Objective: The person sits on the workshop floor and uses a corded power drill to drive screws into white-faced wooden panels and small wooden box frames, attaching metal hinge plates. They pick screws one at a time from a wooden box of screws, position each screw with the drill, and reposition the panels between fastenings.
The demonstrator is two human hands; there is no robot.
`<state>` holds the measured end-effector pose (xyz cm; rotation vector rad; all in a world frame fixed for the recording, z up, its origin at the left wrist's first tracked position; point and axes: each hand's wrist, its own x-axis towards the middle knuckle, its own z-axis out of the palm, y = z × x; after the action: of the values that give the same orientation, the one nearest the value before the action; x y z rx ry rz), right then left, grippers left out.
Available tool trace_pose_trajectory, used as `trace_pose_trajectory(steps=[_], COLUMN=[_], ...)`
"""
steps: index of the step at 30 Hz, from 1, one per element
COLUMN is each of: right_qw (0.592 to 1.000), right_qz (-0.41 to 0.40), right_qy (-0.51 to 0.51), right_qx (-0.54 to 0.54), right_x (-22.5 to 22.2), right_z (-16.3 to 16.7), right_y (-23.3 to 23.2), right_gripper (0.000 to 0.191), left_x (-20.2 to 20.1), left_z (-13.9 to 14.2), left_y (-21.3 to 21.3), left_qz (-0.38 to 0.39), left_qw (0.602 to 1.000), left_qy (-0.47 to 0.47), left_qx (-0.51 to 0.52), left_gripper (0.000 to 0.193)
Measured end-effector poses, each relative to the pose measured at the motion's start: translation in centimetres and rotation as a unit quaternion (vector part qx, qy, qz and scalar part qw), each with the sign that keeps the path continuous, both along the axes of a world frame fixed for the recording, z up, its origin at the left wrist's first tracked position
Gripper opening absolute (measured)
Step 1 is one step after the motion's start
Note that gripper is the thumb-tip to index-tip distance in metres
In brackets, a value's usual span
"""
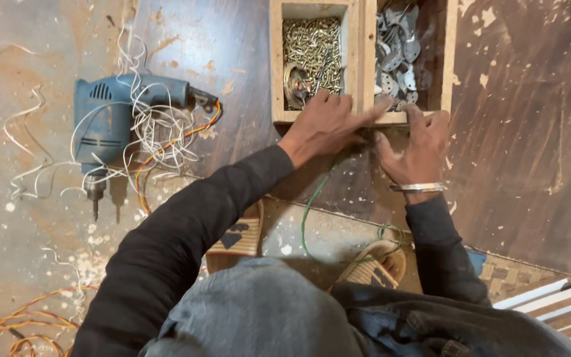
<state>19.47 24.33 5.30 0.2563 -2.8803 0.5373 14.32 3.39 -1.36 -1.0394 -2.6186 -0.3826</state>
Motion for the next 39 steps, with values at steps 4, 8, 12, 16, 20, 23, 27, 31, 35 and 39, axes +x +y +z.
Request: trace_pose_trajectory(steps=[4,8,12,16,20,23,27,31,35,39], right_qw=[1.0,0.995,0.985,0.97,0.965,0.962,0.963,0.962,0.961,0.958], right_qz=[0.011,0.082,0.161,0.211,0.226,0.227,0.195,0.18,0.209,0.25], right_qy=[-0.001,0.004,0.027,0.007,-0.027,-0.044,-0.073,-0.092,-0.085,-0.085], right_qx=[-0.021,-0.056,-0.062,-0.123,-0.13,-0.143,-0.172,-0.183,-0.16,-0.11], right_x=[-0.8,-1.1,-0.3,1.3,2.4,3.2,4.1,4.1,2.8,1.0], right_z=[0.6,1.2,0.7,0.2,0.2,0.3,-0.2,-0.9,-0.8,0.2], right_y=[-1.0,-2.5,-5.7,-8.5,-10.3,-10.9,-11.3,-11.2,-11.1,-10.9], right_gripper=[0.063,0.074,0.082,0.081,0.08,0.078,0.076,0.075,0.072,0.067], left_x=[0.0,-1.8,-5.4,-8.5,-9.7,-9.2,-8.6,-7.7,-6.8,-3.6], left_z=[0.4,0.9,1.8,2.6,3.6,4.2,4.9,4.6,3.9,3.3], left_y=[-0.5,-2.6,-8.2,-15.0,-20.8,-24.3,-27.3,-29.5,-32.1,-35.4], left_qz=[0.045,0.065,0.104,0.175,0.222,0.272,0.346,0.384,0.448,0.459], left_qw=[0.999,0.998,0.993,0.981,0.972,0.957,0.937,0.92,0.894,0.888], left_qy=[0.017,0.021,-0.048,0.077,0.06,0.064,0.005,0.081,0.03,0.02], left_qx=[-0.013,-0.019,-0.013,-0.03,-0.057,-0.078,-0.057,-0.016,-0.003,-0.017], left_gripper=[0.049,0.053,0.049,0.051,0.042,0.036,0.029,0.047,0.052,0.054])
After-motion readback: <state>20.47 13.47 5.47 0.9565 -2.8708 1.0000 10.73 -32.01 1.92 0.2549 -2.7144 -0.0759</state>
